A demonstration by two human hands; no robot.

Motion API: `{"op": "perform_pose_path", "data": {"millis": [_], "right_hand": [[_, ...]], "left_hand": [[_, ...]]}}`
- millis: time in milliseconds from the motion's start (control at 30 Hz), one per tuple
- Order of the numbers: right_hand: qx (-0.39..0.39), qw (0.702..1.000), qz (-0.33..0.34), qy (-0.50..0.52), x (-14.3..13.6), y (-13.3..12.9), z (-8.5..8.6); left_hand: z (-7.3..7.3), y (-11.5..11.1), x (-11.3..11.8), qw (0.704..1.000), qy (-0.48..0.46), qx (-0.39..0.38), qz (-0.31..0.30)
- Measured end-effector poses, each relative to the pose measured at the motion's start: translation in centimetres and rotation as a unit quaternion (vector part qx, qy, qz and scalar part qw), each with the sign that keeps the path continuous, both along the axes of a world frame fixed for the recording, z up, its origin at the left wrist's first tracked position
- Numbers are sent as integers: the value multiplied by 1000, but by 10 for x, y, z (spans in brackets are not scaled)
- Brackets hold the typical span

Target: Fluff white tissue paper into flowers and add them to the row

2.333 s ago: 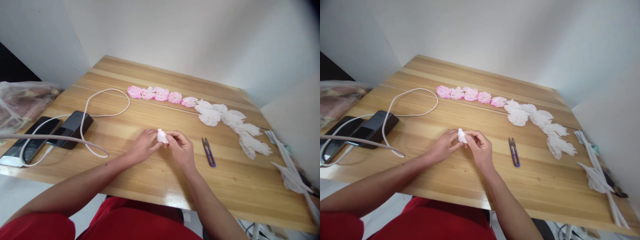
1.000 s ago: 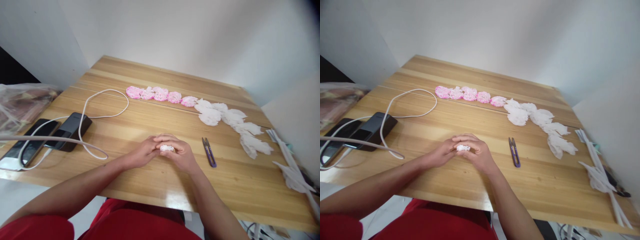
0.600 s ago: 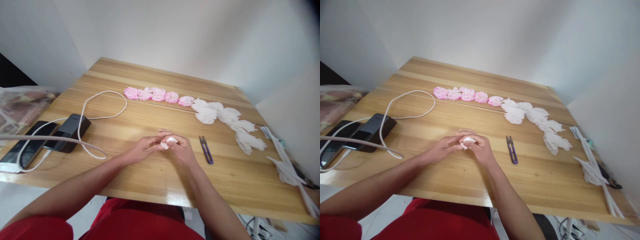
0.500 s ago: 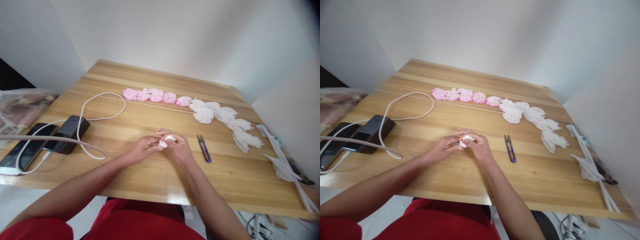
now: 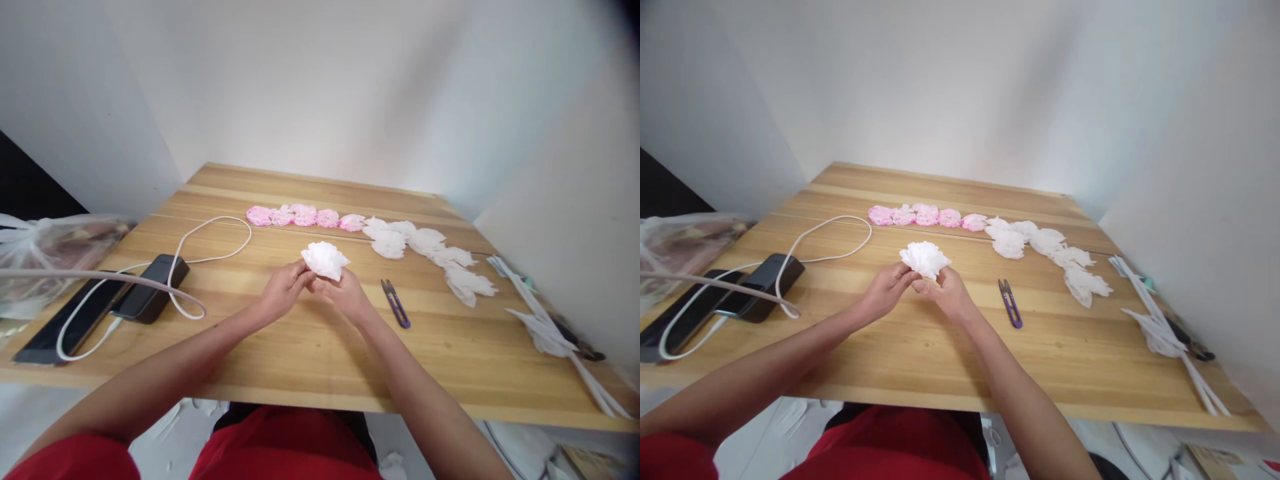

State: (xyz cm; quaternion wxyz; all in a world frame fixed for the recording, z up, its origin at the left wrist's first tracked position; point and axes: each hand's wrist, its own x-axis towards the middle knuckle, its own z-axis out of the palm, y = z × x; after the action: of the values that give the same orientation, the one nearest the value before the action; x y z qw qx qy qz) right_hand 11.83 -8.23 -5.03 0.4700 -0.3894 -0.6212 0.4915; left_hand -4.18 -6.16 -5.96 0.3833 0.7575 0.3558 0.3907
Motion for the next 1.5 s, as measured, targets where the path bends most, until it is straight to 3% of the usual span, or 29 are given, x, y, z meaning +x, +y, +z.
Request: {"op": "perform_pose_path", "data": {"millis": [200, 300, 433, 633, 867, 967, 1033, 1167, 1267, 1333, 1500], "right_hand": [[59, 992, -107, -43, 0, -4, 4], [71, 992, -105, -24, -2, -6, 1], [90, 993, -70, 20, -4, -10, 1], [97, 988, -117, -23, 0, -10, 2], [80, 985, -153, -17, -1, -6, -5], [59, 980, -190, 1, -4, 0, -8], [44, 981, -189, 15, -4, 4, -8], [14, 996, -64, 67, 3, 10, -2], [-20, 996, -3, 92, 9, 13, 3], [-43, 996, -9, 75, 12, 15, 4], [-67, 988, -110, 80, 16, 23, -4]], "left_hand": [[-1, -3, 12, 997, -63, 34, 32], [-5, -4, 15, 993, -95, 53, 48], [-5, -6, 17, 982, -150, 110, 26], [-7, -6, 20, 972, -162, 161, 46], [-9, -3, 21, 976, -120, 162, 76], [-5, 0, 23, 984, -100, 126, 74], [-2, 5, 25, 991, -109, 62, 49], [1, 19, 25, 975, -184, -121, -13], [2, 29, 22, 962, -188, -192, -40], [3, 33, 19, 960, -168, -216, -64], [3, 38, 13, 958, -129, -216, -138]]}}
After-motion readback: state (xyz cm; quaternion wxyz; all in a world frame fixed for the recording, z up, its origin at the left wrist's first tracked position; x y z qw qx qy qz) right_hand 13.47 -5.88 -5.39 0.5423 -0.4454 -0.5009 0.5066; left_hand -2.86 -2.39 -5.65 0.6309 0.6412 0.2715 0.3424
